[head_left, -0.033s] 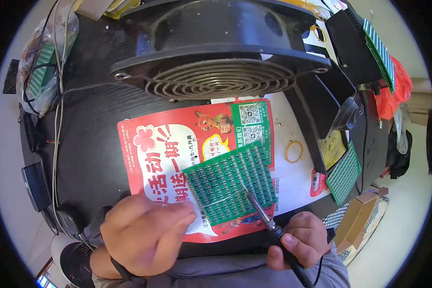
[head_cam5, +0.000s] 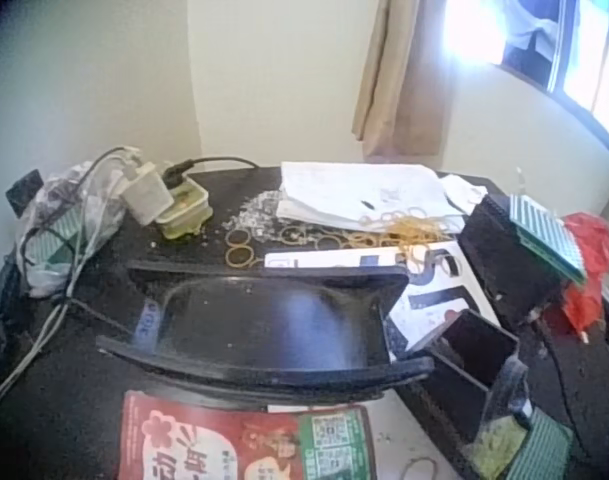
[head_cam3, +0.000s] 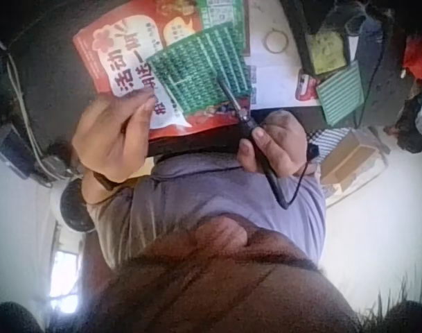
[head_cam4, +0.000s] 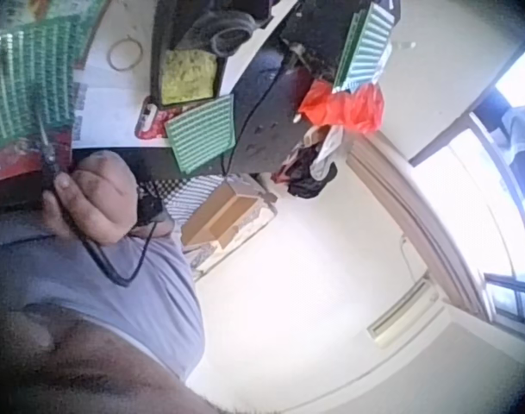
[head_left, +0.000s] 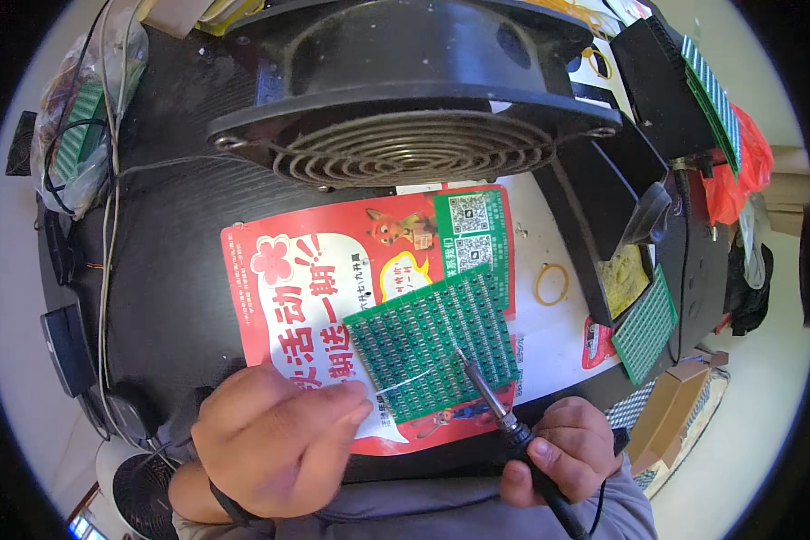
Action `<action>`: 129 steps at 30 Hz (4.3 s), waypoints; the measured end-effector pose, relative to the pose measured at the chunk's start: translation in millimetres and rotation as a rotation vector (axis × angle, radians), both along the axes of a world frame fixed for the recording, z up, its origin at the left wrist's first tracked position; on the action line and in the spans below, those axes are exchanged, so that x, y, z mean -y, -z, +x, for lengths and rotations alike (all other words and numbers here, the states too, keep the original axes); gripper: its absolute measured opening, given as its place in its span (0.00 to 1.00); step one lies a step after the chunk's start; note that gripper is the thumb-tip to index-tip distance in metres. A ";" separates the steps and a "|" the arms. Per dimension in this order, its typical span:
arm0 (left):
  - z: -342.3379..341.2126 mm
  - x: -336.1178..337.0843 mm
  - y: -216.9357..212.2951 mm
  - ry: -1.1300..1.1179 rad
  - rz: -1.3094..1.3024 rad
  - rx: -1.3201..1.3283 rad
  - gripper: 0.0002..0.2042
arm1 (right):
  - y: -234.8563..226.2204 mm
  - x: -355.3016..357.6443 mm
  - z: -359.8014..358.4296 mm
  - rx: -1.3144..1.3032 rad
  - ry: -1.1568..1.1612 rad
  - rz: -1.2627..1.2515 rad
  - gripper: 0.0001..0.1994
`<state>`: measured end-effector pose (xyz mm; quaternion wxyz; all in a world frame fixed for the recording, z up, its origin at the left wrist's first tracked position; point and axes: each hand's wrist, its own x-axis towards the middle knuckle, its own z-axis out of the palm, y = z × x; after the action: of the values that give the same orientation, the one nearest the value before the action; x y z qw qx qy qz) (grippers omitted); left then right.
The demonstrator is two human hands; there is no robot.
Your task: The person is soldering electronic components onto a green circuit board using a soldering iron and solder wire.
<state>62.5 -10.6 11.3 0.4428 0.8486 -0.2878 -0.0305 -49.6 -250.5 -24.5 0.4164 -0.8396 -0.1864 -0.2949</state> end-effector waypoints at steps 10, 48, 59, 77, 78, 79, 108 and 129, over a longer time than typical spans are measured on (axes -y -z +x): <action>-5.8 5.3 10.3 0.017 -0.025 0.123 0.11 | 1.1 -0.5 -1.4 -0.035 0.013 -0.027 0.13; -11.4 13.1 12.6 0.110 0.015 0.174 0.08 | 2.2 -0.7 -6.6 0.018 0.004 -0.024 0.12; -12.8 11.6 14.4 0.140 0.028 0.172 0.09 | 3.5 -6.5 -2.9 0.072 0.038 0.000 0.11; -17.0 11.3 16.2 0.164 0.041 0.216 0.10 | 3.6 -5.8 -5.6 0.104 0.040 0.011 0.10; -17.0 11.8 16.9 0.166 0.040 0.215 0.10 | 4.1 -7.4 -3.5 0.107 0.052 0.011 0.10; -17.0 12.1 17.2 0.169 0.044 0.212 0.10 | 4.7 -8.1 -2.5 0.109 0.064 0.011 0.10; -17.1 12.2 19.8 0.224 0.088 0.228 0.11 | 11.6 -1.9 -29.9 -0.058 -0.006 0.022 0.16; -20.0 16.1 26.1 0.207 0.033 0.280 0.16 | 16.8 -6.2 -28.2 0.024 0.044 0.062 0.13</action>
<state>42.5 -26.7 -14.9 0.3790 0.8176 -0.4318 0.0378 -77.9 -244.3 -41.3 0.4332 -0.8266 -0.1635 -0.3199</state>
